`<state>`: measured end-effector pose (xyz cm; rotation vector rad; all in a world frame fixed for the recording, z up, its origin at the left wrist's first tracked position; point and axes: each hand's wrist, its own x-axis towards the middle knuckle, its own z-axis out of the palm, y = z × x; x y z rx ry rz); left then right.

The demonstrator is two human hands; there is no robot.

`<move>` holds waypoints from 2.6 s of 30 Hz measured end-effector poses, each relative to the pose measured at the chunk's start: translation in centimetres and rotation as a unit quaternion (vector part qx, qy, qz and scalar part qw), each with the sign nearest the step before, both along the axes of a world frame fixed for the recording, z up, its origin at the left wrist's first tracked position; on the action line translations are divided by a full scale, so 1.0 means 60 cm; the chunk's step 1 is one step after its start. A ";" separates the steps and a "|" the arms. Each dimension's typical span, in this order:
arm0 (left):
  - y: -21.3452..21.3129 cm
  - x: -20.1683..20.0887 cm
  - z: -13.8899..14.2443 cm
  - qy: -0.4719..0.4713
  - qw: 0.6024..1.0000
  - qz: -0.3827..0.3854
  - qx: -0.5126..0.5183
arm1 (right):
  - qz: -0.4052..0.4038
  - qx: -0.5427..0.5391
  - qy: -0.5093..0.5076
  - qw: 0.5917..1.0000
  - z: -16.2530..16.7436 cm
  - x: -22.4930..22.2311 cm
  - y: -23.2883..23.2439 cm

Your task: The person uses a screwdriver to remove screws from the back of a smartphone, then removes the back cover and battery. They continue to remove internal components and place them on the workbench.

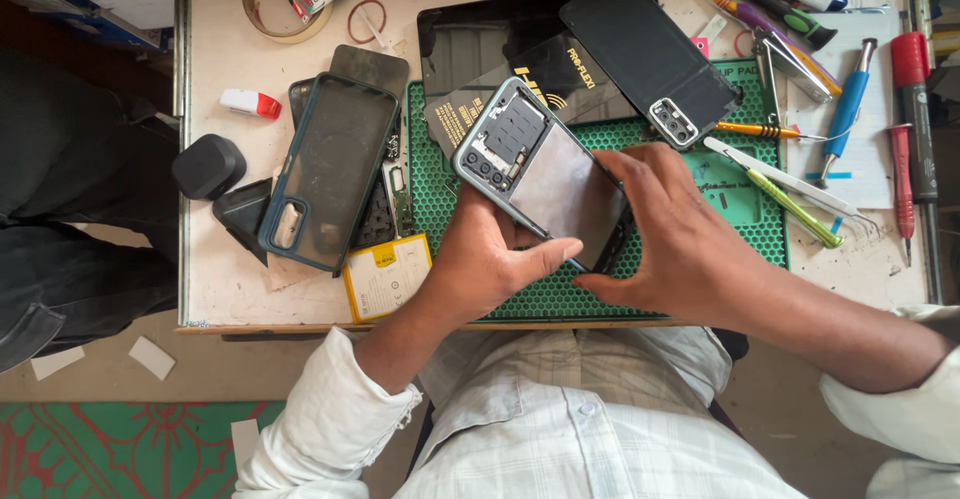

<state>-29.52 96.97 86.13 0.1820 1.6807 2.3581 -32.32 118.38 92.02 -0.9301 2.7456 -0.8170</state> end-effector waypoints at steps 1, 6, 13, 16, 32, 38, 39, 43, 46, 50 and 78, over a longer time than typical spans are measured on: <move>-0.003 0.000 -0.001 -0.002 1.000 -0.011 -0.003 | 0.002 -0.004 -0.013 1.000 0.000 -0.001 0.001; -0.003 -0.008 -0.014 0.039 0.998 -0.014 0.055 | 0.002 -0.019 -0.057 0.998 -0.002 -0.007 0.010; -0.005 -0.009 -0.030 0.111 0.993 0.038 0.018 | -0.001 -0.033 -0.145 0.989 -0.007 -0.011 0.022; -0.009 -0.006 -0.030 0.158 0.984 0.064 -0.049 | 0.010 -0.049 -0.153 0.987 -0.012 -0.012 0.026; -0.005 0.025 -0.024 0.117 0.986 0.107 0.052 | 0.025 -0.330 -0.346 0.878 -0.043 0.009 0.030; -0.016 0.045 -0.014 0.123 0.979 0.151 0.058 | -0.009 -0.356 -0.347 0.868 -0.046 0.018 0.024; -0.020 0.047 -0.013 0.127 0.978 0.154 0.063 | -0.004 -0.377 -0.346 0.859 -0.045 0.018 0.023; -0.037 0.051 -0.005 0.138 0.974 0.159 0.080 | -0.008 -0.401 -0.350 0.847 -0.038 0.015 0.026; -0.039 0.048 0.005 0.143 0.974 0.160 0.066 | -0.037 -0.269 -0.194 0.943 -0.028 0.008 0.034; -0.037 0.049 0.025 0.159 0.976 0.144 0.034 | -0.062 -0.088 0.078 0.991 -0.011 -0.006 0.051; -0.054 0.089 0.115 -0.011 0.935 -0.235 0.267 | -0.049 -0.054 0.116 0.991 0.114 0.018 0.047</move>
